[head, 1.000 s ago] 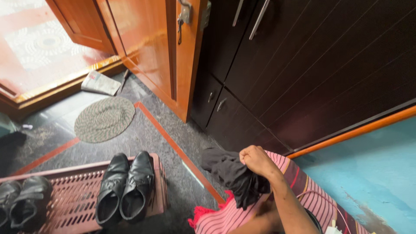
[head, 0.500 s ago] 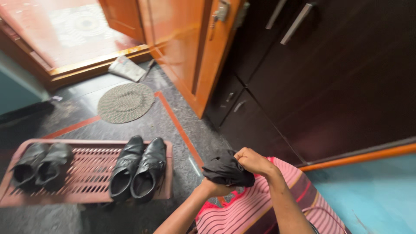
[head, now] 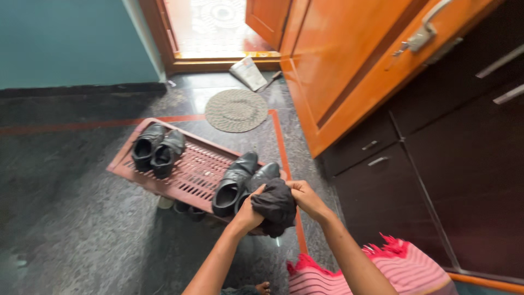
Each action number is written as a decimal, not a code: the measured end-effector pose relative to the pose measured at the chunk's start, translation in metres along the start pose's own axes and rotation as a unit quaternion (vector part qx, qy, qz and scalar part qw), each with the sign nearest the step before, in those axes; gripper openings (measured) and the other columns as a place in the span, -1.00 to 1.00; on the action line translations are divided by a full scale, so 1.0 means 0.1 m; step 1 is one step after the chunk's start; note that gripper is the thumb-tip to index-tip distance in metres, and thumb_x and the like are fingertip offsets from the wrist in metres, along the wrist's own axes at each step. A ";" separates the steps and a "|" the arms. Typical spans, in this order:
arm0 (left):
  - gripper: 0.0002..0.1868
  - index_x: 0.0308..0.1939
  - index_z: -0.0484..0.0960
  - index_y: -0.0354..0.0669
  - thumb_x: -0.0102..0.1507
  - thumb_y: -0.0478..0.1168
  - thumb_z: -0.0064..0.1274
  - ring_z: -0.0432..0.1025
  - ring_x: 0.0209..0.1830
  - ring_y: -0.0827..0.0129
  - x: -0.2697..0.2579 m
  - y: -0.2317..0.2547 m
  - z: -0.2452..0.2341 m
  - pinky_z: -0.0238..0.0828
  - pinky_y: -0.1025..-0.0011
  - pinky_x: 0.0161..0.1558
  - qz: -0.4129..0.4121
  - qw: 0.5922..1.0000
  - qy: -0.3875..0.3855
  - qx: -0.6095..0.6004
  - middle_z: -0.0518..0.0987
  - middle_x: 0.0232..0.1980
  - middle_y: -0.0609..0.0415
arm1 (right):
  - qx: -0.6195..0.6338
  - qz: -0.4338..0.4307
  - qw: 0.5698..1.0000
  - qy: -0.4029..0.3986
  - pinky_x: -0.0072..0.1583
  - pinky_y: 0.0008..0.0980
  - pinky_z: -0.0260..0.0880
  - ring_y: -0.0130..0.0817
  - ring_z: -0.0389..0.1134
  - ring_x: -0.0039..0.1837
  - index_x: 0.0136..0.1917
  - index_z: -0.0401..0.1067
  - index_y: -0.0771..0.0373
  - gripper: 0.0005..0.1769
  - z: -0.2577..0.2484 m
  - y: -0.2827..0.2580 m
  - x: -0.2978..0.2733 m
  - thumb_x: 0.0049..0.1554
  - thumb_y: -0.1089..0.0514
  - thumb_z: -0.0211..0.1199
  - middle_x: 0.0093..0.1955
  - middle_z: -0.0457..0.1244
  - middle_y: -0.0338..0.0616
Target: The person removes several pairs of shoes from a plastic shoe rack, wets a cloth at a sink, and wipes the empty rack surfaces. The shoes are placed on the floor during the cleaning process.
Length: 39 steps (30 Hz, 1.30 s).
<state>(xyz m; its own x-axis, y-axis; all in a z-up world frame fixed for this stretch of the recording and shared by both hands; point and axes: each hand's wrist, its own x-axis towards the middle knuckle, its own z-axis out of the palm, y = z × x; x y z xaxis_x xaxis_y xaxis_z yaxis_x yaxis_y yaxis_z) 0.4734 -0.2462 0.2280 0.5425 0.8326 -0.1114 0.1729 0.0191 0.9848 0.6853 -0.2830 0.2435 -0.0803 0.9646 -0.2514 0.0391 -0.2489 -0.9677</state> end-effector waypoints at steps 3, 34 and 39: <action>-0.54 0.21 0.52 -0.20 0.20 -0.32 0.08 0.65 0.06 0.13 0.03 -0.11 -0.23 0.53 0.32 0.01 0.062 0.993 0.097 0.019 0.72 -0.04 -0.21 | -0.068 -0.182 0.978 0.082 0.08 -0.46 0.31 -0.47 0.31 0.07 -0.02 0.49 0.30 -0.84 0.39 0.18 0.35 0.27 0.20 0.13 0.02 0.26 -0.32; -0.50 0.23 0.37 -0.10 0.24 -0.06 -0.01 0.53 0.02 -0.16 0.25 -2.16 -1.83 0.47 0.00 0.08 -0.286 0.866 0.034 0.408 0.03 0.64 -0.16 | 0.289 0.249 0.903 0.200 0.38 -0.11 0.31 -0.14 0.30 0.36 0.47 0.27 0.24 -0.10 0.00 2.00 1.65 0.32 -0.48 -0.42 0.40 0.26 -0.04; -0.46 0.30 0.32 -0.14 0.25 -0.09 -0.05 0.54 0.03 -0.18 0.44 -2.20 -1.84 0.45 -0.03 0.11 -0.311 0.879 0.051 0.359 0.02 0.65 -0.02 | 0.296 0.199 0.913 0.200 0.39 -0.13 0.32 -0.17 0.33 0.38 0.51 0.21 0.10 -0.14 -0.42 2.05 2.14 0.27 -0.46 -0.43 0.44 0.25 -0.12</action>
<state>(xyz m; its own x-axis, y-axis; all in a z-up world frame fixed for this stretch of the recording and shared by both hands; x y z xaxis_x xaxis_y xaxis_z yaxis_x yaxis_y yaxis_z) 0.3081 -0.1125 0.0309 0.0901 0.8307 -0.5495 0.9035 0.1640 0.3960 0.7177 -0.1244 -0.0083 0.1968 0.7125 -0.6735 -0.5679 -0.4771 -0.6707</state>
